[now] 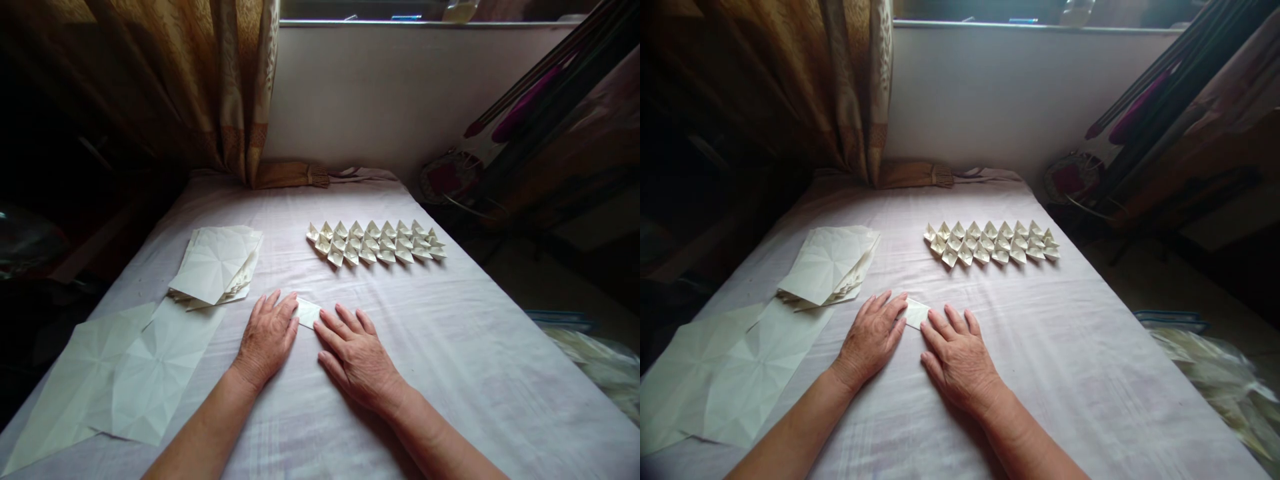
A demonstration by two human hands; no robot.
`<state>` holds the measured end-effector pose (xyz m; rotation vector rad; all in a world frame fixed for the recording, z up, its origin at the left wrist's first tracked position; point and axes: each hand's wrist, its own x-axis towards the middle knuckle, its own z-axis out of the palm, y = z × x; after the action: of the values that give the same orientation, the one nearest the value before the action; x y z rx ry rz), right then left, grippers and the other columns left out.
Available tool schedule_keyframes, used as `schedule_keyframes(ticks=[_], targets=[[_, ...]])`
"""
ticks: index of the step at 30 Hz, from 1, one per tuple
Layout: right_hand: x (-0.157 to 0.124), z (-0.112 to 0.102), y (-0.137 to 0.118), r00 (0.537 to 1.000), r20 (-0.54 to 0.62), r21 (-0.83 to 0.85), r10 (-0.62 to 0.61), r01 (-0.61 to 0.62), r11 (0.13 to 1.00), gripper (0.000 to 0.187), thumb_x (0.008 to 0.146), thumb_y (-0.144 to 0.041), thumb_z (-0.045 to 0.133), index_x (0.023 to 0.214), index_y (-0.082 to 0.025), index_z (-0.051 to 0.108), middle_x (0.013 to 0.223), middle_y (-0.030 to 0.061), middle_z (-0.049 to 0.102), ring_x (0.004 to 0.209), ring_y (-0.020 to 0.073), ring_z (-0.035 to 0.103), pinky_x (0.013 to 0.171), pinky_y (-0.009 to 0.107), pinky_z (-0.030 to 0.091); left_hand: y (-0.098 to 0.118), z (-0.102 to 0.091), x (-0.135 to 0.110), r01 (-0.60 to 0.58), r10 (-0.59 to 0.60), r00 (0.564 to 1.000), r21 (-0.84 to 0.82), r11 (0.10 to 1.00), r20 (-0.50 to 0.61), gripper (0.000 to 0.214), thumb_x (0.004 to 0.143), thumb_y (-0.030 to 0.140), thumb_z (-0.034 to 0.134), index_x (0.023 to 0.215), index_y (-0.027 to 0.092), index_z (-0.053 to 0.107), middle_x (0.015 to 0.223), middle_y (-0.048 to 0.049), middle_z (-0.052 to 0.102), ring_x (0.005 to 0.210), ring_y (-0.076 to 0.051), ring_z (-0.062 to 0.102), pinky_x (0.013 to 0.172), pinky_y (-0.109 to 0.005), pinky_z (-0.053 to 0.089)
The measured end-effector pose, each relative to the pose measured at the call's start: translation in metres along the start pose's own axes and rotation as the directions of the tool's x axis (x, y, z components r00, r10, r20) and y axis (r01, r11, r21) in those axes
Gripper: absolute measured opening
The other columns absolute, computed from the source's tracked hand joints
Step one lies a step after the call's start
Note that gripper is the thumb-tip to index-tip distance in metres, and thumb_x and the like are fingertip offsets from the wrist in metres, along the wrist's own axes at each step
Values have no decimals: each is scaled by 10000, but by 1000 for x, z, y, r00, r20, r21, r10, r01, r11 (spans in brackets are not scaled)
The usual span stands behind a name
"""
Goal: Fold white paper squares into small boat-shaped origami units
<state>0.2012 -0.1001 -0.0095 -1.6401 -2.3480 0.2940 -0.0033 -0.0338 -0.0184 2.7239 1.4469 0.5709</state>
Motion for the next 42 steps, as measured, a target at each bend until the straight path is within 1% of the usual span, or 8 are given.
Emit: schedule_keyframes(ticks=[8, 13, 16, 20, 24, 30, 37, 42], targets=[[4, -3, -1, 1000, -11, 26, 29, -28, 999, 430, 933, -346, 509, 1357, -284, 541, 1492, 69, 461, 1385, 304, 379, 1128, 534, 241, 2, -1, 0, -6, 6, 1000, 1, 1000, -5, 295, 935, 207, 479, 1200, 168, 602, 1327, -82, 626, 1261, -306, 518, 1084, -526, 381], [18, -2, -2, 982, -62, -17, 177, -178, 984, 490, 896, -298, 530, 1364, -151, 526, 1479, 180, 448, 1380, 356, 367, 1104, 554, 286, 2, -1, 0, 13, -13, 1000, 0, 1000, 4, 301, 939, 210, 480, 1213, 174, 597, 1337, -78, 620, 1275, -298, 507, 1098, -517, 371], [24, 1, -4, 971, -72, -11, 229, -231, 973, 469, 892, -303, 538, 1334, -147, 546, 1484, 185, 438, 1390, 368, 347, 1109, 574, 273, 0, 0, -1, 6, -6, 1000, 1, 1000, -5, 322, 946, 228, 482, 1250, 174, 574, 1341, -74, 618, 1277, -297, 506, 1104, -508, 364], [25, 4, -5, 972, -118, 26, 206, -204, 979, 393, 898, -277, 528, 1283, -214, 579, 1471, 141, 467, 1393, 343, 355, 1112, 589, 265, -4, 3, -1, -31, 31, 999, -4, 999, -11, 381, 948, 257, 495, 1316, 159, 526, 1340, -83, 617, 1275, -305, 505, 1087, -513, 382], [22, 8, -2, 970, -182, 51, 162, -155, 987, 381, 889, -259, 539, 1264, -216, 590, 1437, 136, 508, 1362, 344, 403, 1100, 591, 286, -6, 5, -3, -58, 58, 998, -9, 998, -32, 411, 952, 281, 502, 1348, 173, 498, 1372, -86, 592, 1288, -297, 499, 1087, -504, 382], [19, 14, 5, 932, -354, 148, 78, -26, 989, 358, 889, -234, 536, 1242, -223, 595, 1382, 112, 564, 1340, 297, 439, 1085, 523, 347, -3, 1, -1, -120, 117, 986, -24, 992, -121, 470, 954, 254, 506, 1411, 182, 424, 1404, -115, 555, 1311, -275, 487, 1101, -490, 374], [21, 9, 2, 904, -427, 221, -17, 122, 968, 165, 857, -199, 589, 1010, -230, 643, 1331, 93, 605, 1321, 274, 459, 1076, 486, 367, 1, -9, 4, -190, 164, 949, -72, 979, -268, 189, 900, 108, 540, 1060, 193, 592, 1177, -96, 678, 1158, -234, 594, 1072, -487, 408], [21, 9, -1, 926, -378, 205, -1, 85, 975, 206, 832, -185, 606, 1017, -242, 676, 1371, 102, 567, 1346, 308, 419, 1052, 512, 377, 0, -12, 4, -253, 223, 945, -103, 962, -237, 152, 900, 102, 515, 918, 212, 618, 989, -30, 736, 1014, -198, 651, 1046, -451, 430]])
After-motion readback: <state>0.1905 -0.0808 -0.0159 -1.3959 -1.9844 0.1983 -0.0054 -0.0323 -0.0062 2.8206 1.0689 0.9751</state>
